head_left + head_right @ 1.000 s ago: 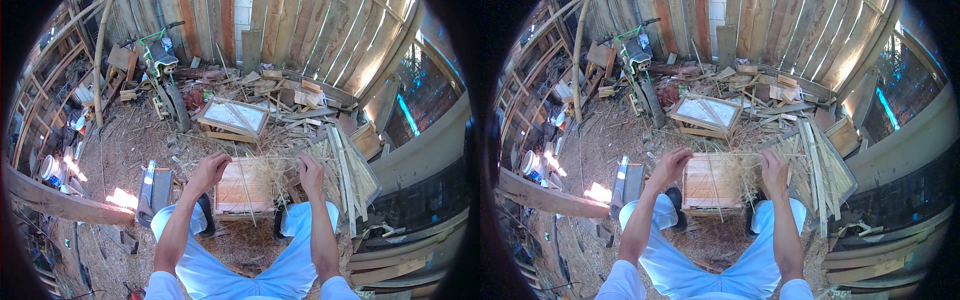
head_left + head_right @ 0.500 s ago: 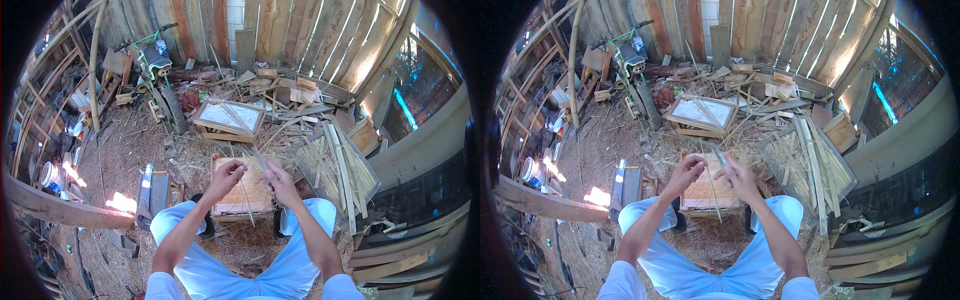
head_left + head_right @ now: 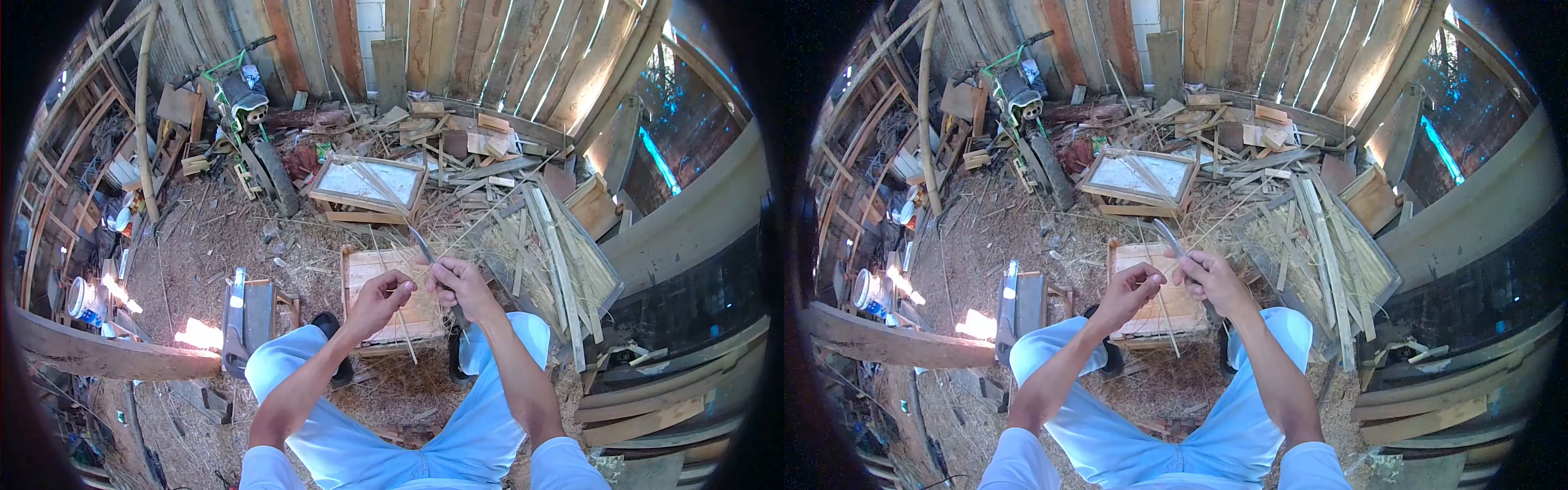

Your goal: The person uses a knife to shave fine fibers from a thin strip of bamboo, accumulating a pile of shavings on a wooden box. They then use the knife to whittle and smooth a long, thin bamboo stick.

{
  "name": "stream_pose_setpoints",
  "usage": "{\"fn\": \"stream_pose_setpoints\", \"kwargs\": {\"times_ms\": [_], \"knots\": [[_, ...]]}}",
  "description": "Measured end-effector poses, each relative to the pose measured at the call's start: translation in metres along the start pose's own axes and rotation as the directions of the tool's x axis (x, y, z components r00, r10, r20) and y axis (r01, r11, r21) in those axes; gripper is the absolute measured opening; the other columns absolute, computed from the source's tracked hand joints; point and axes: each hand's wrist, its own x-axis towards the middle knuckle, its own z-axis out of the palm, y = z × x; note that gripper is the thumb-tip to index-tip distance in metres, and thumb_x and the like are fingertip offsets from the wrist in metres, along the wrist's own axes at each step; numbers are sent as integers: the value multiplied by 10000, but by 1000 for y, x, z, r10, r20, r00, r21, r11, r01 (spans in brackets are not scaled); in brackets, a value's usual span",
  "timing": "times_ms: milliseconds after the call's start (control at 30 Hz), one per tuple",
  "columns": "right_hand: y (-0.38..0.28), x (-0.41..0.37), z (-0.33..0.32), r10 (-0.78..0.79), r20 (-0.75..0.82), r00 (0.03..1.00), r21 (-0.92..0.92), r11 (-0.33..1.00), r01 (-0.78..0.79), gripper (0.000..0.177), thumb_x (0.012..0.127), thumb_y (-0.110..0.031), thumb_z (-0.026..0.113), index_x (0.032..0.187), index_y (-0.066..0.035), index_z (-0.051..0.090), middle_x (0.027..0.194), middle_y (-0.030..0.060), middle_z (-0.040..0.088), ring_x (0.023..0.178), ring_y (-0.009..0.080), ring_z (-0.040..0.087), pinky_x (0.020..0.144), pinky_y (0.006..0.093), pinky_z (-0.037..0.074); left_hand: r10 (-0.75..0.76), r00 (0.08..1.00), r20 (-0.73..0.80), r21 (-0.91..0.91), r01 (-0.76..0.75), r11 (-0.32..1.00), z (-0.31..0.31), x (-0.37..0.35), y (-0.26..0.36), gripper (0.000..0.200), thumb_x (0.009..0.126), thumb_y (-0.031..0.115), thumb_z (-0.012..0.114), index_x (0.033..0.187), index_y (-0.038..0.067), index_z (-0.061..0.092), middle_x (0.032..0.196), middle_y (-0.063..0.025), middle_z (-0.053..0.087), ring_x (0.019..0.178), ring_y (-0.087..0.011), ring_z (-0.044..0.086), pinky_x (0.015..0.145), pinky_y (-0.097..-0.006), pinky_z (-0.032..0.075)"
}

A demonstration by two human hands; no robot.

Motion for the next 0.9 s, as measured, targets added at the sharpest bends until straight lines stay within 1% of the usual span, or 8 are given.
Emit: {"fn": "stream_pose_setpoints", "kwargs": {"times_ms": [200,300,400,533,600,700,733,900], "knots": [[16,1,8,34,168,985,-56,998,-25,250,947,-224,531,1052,0,565,723,-8,535,492,14,362,427,164,258,75,996,-54,12,-74,997,9,-1,0,190,940,182,544,978,2,590,707,19,506,663,-53,420,587,-213,360],[5,-4,10,61,109,992,-85,995,-52,263,951,-236,528,888,5,615,713,-22,531,507,17,367,440,171,269,83,996,-25,23,-82,996,7,-2,-1,209,940,187,547,996,-10,587,705,21,499,656,-54,411,576,-216,350],[4,-4,2,10,92,996,-100,995,-1,256,946,-234,538,875,0,617,699,-30,523,505,16,368,435,172,267,71,997,-8,82,-71,994,8,0,3,212,938,189,552,998,-12,586,702,23,494,641,-56,398,563,-218,339],[1,-6,-6,-3,108,994,-162,987,21,262,951,-231,525,919,5,634,695,-33,523,507,12,374,431,167,270,114,993,-28,147,-109,983,13,-1,9,183,928,170,566,957,-10,587,665,29,484,603,-52,378,531,-230,317],[-4,-10,-8,-71,-114,991,-88,994,62,275,958,-242,510,999,6,622,687,-38,504,500,8,370,424,155,271,129,991,-37,216,-118,969,9,-5,8,173,924,162,570,936,-10,588,641,27,476,586,-50,370,518,-235,310],[-23,-10,-40,-182,-225,957,58,978,199,295,953,-245,514,1105,-2,585,681,-41,480,487,9,358,420,148,270,108,993,-42,322,-89,943,3,-13,4,199,934,197,568,924,-1,585,690,29,521,632,-41,408,554,-219,338],[-23,-12,-44,-147,-132,980,98,982,160,339,948,-245,523,1186,-4,535,680,-44,461,484,6,343,419,143,268,112,992,-56,360,-85,929,4,-16,8,184,932,179,567,925,-5,582,688,29,525,618,-40,405,544,-218,340],[-1,-14,3,32,70,997,40,999,-34,345,956,-269,513,1151,16,527,703,-37,489,495,0,342,423,143,265,144,987,-72,402,-104,910,16,-12,12,135,926,120,561,937,-13,585,669,28,528,579,-35,390,520,-215,344]]}}
